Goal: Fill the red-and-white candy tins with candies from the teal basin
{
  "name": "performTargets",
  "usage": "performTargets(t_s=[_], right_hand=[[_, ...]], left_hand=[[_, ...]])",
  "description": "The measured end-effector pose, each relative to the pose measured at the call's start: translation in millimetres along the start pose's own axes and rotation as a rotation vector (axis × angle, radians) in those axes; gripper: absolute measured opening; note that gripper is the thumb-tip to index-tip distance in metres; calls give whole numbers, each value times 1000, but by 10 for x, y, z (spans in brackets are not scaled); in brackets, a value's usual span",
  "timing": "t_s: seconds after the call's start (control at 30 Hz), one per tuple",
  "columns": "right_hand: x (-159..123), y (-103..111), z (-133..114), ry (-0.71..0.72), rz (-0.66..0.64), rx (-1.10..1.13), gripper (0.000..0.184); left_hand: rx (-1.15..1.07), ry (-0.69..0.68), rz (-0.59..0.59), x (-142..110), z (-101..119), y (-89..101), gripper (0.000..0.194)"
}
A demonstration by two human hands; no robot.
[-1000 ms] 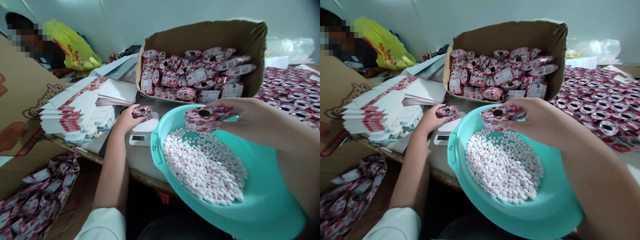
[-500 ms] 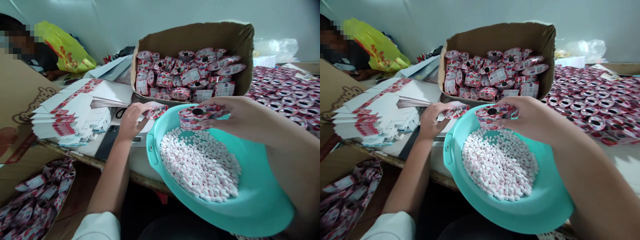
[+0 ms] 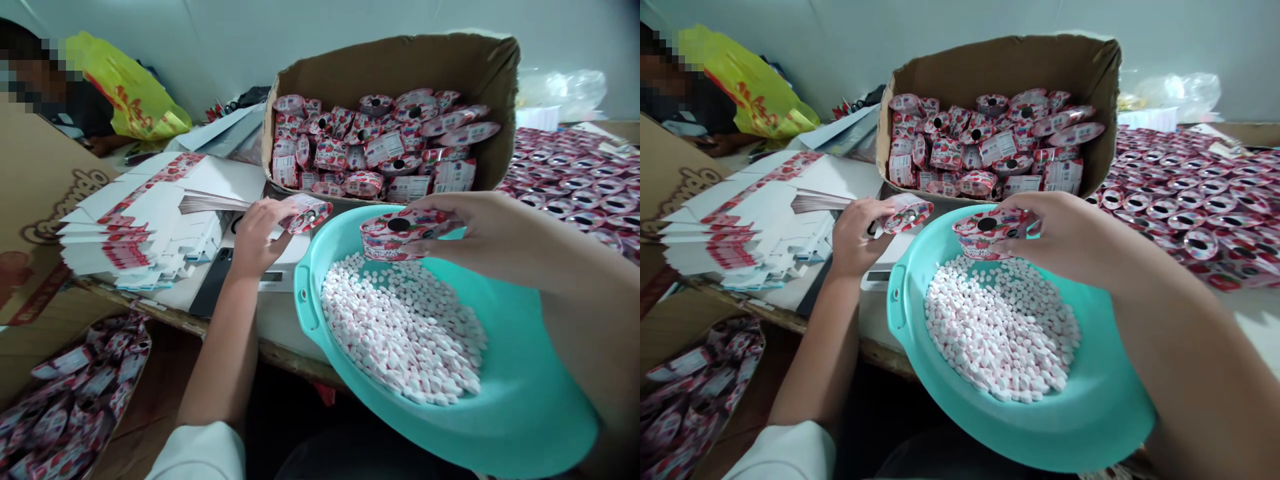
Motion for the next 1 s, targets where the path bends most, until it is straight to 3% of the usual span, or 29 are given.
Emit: performTargets(t_s=[0.13, 0.2, 0.33, 0.47, 0.7, 0.83, 1.0], right_hand=[[2, 3, -18, -8, -2, 8, 56], [-1, 6, -18, -7, -10, -3, 56], [-3, 18, -7, 3, -16, -15, 61], [-1, 25, -11, 40, 0, -27, 58], [-9, 14, -24, 26, 8, -13, 57], [-12, -1, -14, -22, -22, -12, 58], [-12, -13, 24, -11, -19, -17, 61]], left_hand=[[-64, -35, -34, 2, 59, -43, 28], [-79, 10, -33, 12, 72, -59, 31], [-86, 230, 2, 17, -39, -60, 41], [-238, 400, 0, -21, -293, -74, 42], [-474, 692, -225, -195, -674, -162, 47], [-587, 671, -210, -220, -703, -145, 75], [-499, 637, -203, -205, -708, -116, 84]])
Point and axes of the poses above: each hand's wrist, its own x-axis towards the middle knuckle, its own y-axis out of the back of the hand, z = x × y, the point moved 4 cm from there along x, towards the middle knuckle, and after that the axes turned 1 degree about x, right-handed, at the moved point
